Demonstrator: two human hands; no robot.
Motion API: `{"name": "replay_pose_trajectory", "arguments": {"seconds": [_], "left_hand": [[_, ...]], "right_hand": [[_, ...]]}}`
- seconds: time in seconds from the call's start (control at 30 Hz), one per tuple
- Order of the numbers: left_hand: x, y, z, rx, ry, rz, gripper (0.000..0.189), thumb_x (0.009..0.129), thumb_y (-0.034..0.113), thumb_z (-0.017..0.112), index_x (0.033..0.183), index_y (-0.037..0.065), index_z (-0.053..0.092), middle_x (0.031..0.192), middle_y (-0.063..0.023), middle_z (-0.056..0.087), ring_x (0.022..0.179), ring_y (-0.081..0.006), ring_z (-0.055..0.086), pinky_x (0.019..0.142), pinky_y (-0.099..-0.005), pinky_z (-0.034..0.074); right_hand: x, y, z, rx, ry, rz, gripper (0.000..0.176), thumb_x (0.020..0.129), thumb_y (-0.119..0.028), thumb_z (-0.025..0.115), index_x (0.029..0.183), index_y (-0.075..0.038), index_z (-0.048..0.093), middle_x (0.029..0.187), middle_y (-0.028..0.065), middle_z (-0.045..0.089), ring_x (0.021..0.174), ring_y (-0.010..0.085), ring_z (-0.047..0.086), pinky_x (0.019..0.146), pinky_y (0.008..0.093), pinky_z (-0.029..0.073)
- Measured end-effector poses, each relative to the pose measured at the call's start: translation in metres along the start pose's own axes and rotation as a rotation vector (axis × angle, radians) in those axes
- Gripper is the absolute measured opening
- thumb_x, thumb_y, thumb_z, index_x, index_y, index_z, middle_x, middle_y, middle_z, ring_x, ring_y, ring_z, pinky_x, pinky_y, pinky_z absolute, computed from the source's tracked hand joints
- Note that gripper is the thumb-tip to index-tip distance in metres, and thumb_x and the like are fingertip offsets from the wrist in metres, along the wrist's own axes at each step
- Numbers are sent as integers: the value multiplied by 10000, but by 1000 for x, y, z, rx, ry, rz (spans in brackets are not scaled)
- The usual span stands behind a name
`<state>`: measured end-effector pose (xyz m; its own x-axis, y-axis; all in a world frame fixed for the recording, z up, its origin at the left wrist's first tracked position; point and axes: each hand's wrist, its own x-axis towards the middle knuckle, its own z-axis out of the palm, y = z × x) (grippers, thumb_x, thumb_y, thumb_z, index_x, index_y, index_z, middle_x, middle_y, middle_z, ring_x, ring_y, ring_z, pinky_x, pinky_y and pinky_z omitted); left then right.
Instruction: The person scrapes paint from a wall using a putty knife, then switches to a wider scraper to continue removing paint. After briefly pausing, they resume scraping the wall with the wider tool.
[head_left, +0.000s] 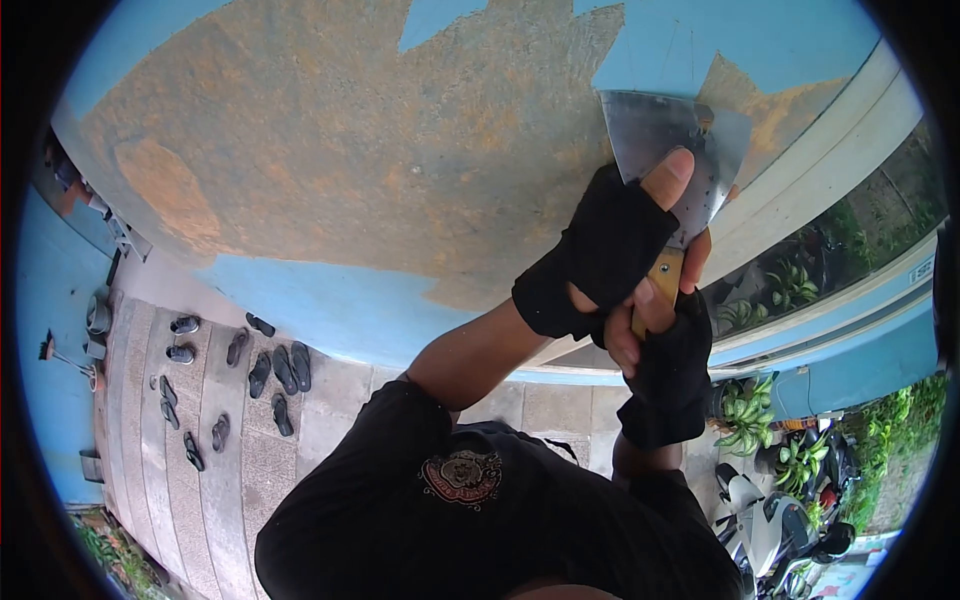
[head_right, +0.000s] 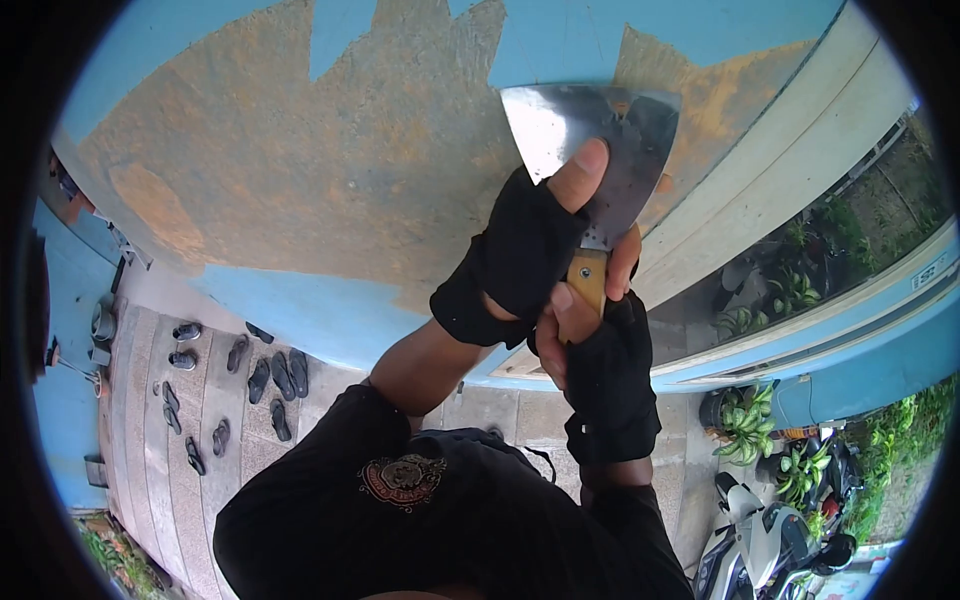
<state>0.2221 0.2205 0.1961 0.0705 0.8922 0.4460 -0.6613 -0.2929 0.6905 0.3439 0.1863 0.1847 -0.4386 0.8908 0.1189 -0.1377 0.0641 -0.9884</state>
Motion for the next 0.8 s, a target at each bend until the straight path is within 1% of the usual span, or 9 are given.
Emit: {"name": "replay_pose_trajectory", "arguments": {"seconds": [0.13,0.17,0.33,0.4,0.47,0.6,0.63,0.7,0.8], "left_hand": [[-5,-13,5,-76,-5,-26,580,973,573,475,1045,11,601,597,-83,593,479,-159,572,449,-275,439],[-4,-14,2,-25,-49,-28,584,975,575,468,1044,10,599,594,-85,591,479,-162,572,452,-274,435],[-1,-6,3,-38,-26,-25,579,975,574,470,1042,14,600,594,-89,592,479,-161,571,457,-274,432],[0,-5,3,-12,-19,-23,580,975,577,469,1042,16,600,594,-90,593,481,-160,572,460,-273,433],[-2,-10,2,19,-56,-53,707,944,655,452,1141,-6,604,612,-102,603,494,-156,565,510,-274,458],[2,2,-1,57,-85,-30,727,933,674,453,1148,-4,604,609,-97,602,502,-155,574,515,-267,460],[2,1,-1,54,-83,-26,727,933,674,453,1148,-4,604,609,-97,602,502,-155,574,515,-267,460],[3,-3,-2,-21,-76,-11,585,975,583,464,1036,16,597,599,-84,595,485,-154,576,457,-279,441],[-4,-9,5,-24,-43,-33,593,973,585,470,1029,8,594,604,-81,594,483,-155,573,457,-278,441]], "right_hand": [[-10,5,-5,8,11,2,312,952,-293,590,799,-26,541,483,7,440,378,87,386,375,238,281],[-11,6,-6,48,11,12,298,952,-285,588,817,-23,540,488,8,444,382,86,390,375,237,279],[-6,1,-5,67,-21,14,266,958,-262,583,859,-19,537,493,14,450,384,85,390,370,234,273],[-5,5,-4,15,41,-21,267,958,-262,583,854,-20,537,492,14,451,384,85,394,370,233,278],[-10,3,-6,38,31,8,275,956,-270,587,849,-21,538,493,12,451,389,85,400,375,233,283],[-5,-4,1,19,23,1,288,953,-284,592,836,-26,540,492,8,451,390,84,402,378,234,288],[-5,-4,1,14,21,3,288,953,-284,592,836,-26,540,492,8,451,390,84,402,378,234,288],[-5,-1,1,-19,53,-14,288,958,-280,587,830,-26,540,493,7,453,381,83,393,374,234,285],[-11,7,-8,31,30,20,281,959,-271,580,831,-25,541,492,8,454,376,85,390,372,235,280]]}}
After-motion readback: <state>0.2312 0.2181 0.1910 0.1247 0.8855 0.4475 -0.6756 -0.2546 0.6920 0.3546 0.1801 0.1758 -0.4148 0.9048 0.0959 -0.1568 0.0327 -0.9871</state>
